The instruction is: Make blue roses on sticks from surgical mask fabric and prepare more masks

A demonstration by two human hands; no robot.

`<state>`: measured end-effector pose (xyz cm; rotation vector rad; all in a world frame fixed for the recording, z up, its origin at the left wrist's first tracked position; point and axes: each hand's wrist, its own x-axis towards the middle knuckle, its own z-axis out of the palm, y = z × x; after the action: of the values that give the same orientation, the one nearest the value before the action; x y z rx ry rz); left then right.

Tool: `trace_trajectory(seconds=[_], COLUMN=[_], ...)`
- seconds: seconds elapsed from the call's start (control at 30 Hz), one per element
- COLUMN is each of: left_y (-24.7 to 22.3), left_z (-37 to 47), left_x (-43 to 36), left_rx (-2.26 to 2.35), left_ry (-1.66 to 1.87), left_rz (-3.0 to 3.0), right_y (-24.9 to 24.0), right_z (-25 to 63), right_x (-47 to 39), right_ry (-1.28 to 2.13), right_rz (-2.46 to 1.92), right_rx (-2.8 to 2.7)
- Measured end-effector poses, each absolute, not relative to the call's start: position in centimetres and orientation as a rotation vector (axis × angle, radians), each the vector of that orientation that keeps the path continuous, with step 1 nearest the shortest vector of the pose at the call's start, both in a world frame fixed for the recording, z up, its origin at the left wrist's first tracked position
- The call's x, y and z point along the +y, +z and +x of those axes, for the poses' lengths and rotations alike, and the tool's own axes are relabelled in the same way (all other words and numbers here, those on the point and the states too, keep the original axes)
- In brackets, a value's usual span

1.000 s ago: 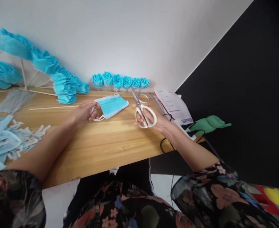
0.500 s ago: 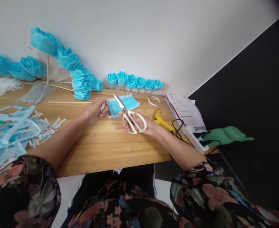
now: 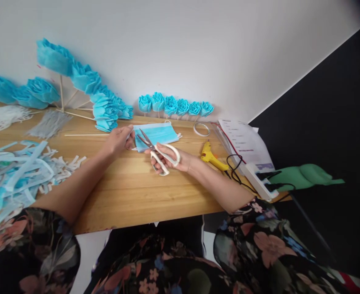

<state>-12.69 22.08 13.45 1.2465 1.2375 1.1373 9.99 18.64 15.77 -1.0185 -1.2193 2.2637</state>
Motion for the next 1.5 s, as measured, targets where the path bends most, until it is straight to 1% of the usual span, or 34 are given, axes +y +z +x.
trace_trajectory(seconds=[0.27,0.43,0.63,0.73,0.87,1.1,1.27,1.5], left_y=[15.0,15.0,13.9,13.8,14.1,14.7,15.1,14.7], left_z=[-12.0,-12.2,-13.1,-13.4,-13.6,-13.2,-12.5,-12.1], left_x=[21.1,21.1,22.1,22.6,22.8,21.7,21.1,21.2], left_rx=[1.458,1.438,1.102,1.108,1.180,1.242,1.305,1.325], left_ry=[1.053,1.103,1.241,1.234,1.212,1.218,1.177,1.213], left_rz=[1.434,1.445,1.135,0.951,0.858,1.119,1.297,1.241], right_y=[15.2,14.7,14.3,14.2,14.0,14.3,14.4,14.3], right_z=[8.1,7.2,8.0,8.4,8.4,7.9,6.7,5.7], right_x=[21.1,22.5,22.7,22.7,22.6,22.2,22.1,22.5], right_ry=[2.306,2.299,2.364,2.395,2.408,2.399,2.412,2.312], right_rz=[-0.952,-0.863,-0.802,-0.803,-0.828,-0.813,-0.823,-0.783], right_rx=[-1.243,-1.178,-1.094,-1.120,-1.204,-1.240,-1.150,-0.895])
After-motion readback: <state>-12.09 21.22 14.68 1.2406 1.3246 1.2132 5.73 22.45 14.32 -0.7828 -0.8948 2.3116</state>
